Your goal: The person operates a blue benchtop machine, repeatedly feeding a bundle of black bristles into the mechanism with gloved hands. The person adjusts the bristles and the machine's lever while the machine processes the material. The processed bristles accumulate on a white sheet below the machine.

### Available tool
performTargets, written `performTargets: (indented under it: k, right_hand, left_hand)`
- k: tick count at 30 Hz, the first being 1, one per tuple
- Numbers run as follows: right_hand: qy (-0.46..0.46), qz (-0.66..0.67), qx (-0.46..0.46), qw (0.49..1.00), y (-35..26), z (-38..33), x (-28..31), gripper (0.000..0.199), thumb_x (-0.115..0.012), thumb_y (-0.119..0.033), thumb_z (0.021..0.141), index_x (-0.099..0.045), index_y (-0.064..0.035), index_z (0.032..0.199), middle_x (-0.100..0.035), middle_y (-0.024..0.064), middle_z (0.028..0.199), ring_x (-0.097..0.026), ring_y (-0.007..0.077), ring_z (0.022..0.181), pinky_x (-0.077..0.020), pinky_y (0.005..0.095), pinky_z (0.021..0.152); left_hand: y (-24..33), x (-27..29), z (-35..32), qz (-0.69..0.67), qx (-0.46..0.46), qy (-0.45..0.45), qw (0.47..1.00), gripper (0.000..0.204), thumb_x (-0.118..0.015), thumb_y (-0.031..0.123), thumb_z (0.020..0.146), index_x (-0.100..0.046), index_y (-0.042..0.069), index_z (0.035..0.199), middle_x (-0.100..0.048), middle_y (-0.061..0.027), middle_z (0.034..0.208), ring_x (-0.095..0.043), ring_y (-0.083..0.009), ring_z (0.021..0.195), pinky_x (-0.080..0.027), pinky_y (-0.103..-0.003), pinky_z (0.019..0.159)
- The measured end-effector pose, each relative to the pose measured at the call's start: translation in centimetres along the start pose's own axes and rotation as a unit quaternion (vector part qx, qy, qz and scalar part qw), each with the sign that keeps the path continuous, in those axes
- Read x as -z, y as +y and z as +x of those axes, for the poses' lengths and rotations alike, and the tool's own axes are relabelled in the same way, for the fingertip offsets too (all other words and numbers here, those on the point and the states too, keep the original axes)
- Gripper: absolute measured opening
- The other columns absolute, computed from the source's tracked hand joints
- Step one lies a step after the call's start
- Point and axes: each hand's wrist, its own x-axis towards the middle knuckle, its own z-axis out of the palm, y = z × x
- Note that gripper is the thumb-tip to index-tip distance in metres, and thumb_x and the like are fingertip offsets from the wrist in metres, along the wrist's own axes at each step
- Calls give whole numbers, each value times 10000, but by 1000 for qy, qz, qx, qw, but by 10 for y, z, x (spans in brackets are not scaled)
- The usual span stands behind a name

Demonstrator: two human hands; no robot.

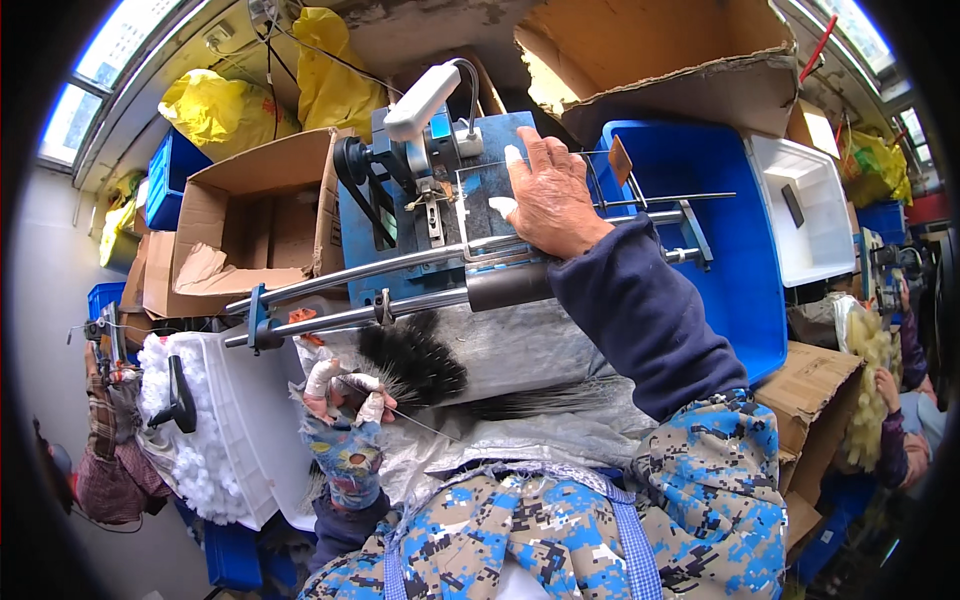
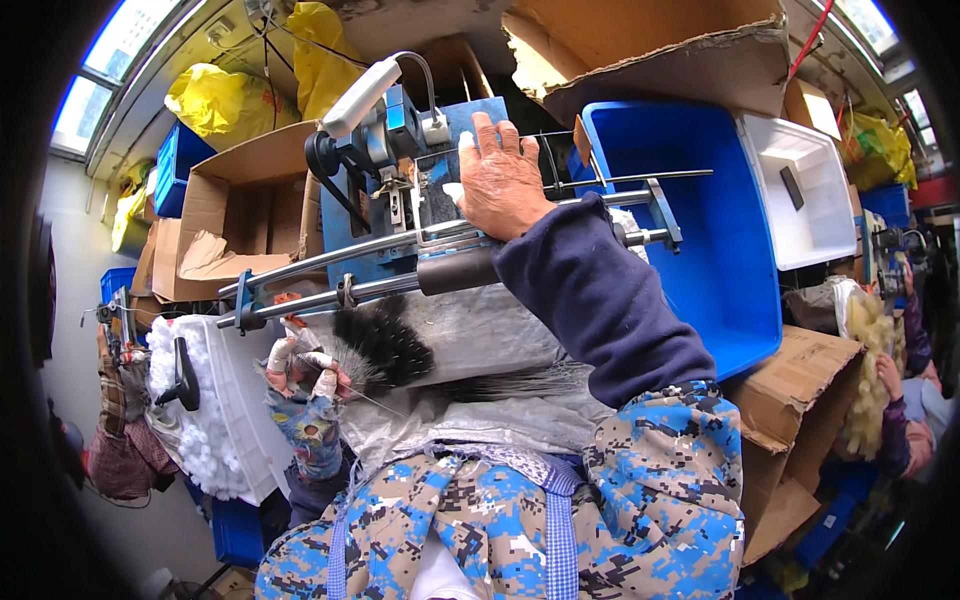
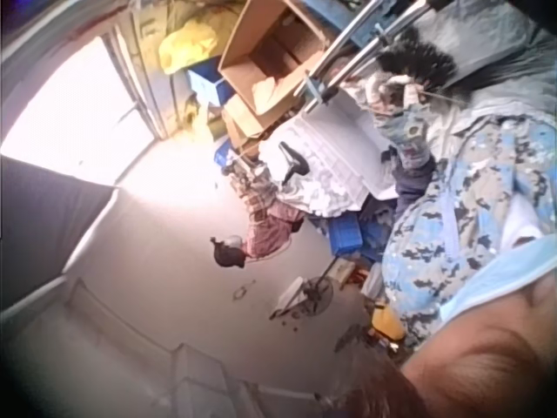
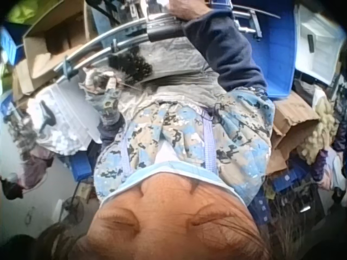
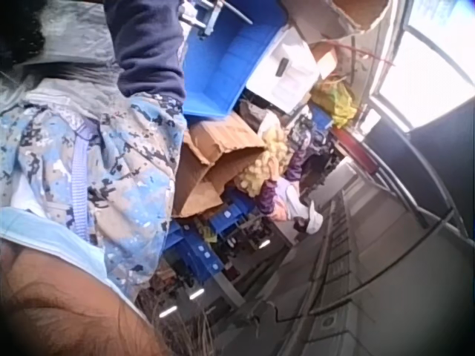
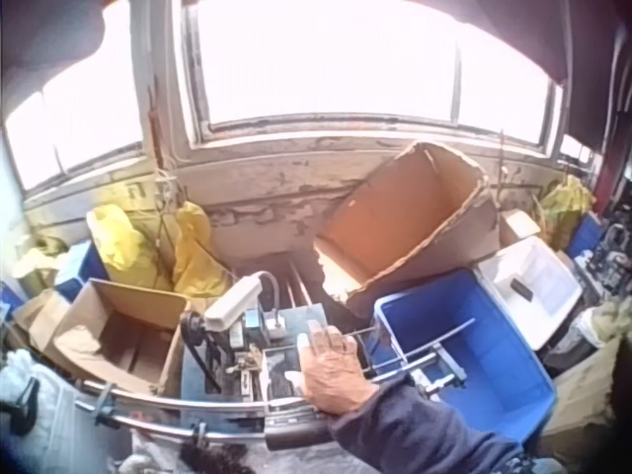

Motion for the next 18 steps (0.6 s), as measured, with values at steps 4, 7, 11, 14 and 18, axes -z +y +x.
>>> performTargets:
  k: [4, 7, 11, 14, 18]
  right_hand:
    - [-38, 24, -22, 999, -1, -14, 5, 553, -690, -290, 708, -519, 16, 1134, -346, 187, 1228, -381, 325, 1102, -373, 453, 840]
    - [-66, 46, -34, 996, -4, -11, 11, 570, -676, -286, 729, -489, 31, 1163, -390, 183, 1108, -458, 326, 1025, -432, 409, 812]
    - [-36, 78, -26, 996, -15, -10, 1, 589, -653, -292, 755, -457, 67, 1179, -420, 192, 1053, -531, 324, 913, -470, 373, 789]
    - [-74, 53, -10, 996, -37, 0, -2, 621, -624, -327, 779, -426, 102, 1183, -451, 220, 1029, -551, 326, 880, -484, 370, 743]
    - [-38, 109, 2, 993, -69, 10, -15, 645, -616, -309, 779, -372, 122, 1192, -491, 236, 1004, -570, 330, 828, -492, 363, 716]
  left_hand:
    - [-2, -17, 7, -51, 16, -3, 999, 523, -555, -96, 781, -361, 63, 1240, -590, -137, 842, -616, -178, 672, -519, -240, 526]
    - [0, -30, 7, 0, -33, -68, 997, 538, -558, -81, 789, -340, 75, 1255, -590, -132, 849, -615, -171, 673, -519, -238, 544]
    - [1, -25, 7, -13, -19, -31, 999, 518, -563, -73, 793, -365, 69, 1249, -588, -136, 860, -614, -167, 679, -518, -229, 551]
    - [1, -18, 4, -18, -24, -7, 1000, 520, -566, -79, 788, -370, 58, 1250, -590, -140, 850, -614, -168, 675, -519, -229, 550]
    - [5, -23, 3, -25, -14, -9, 1000, 509, -561, -90, 783, -374, 46, 1236, -597, -142, 826, -621, -177, 678, -521, -240, 546]
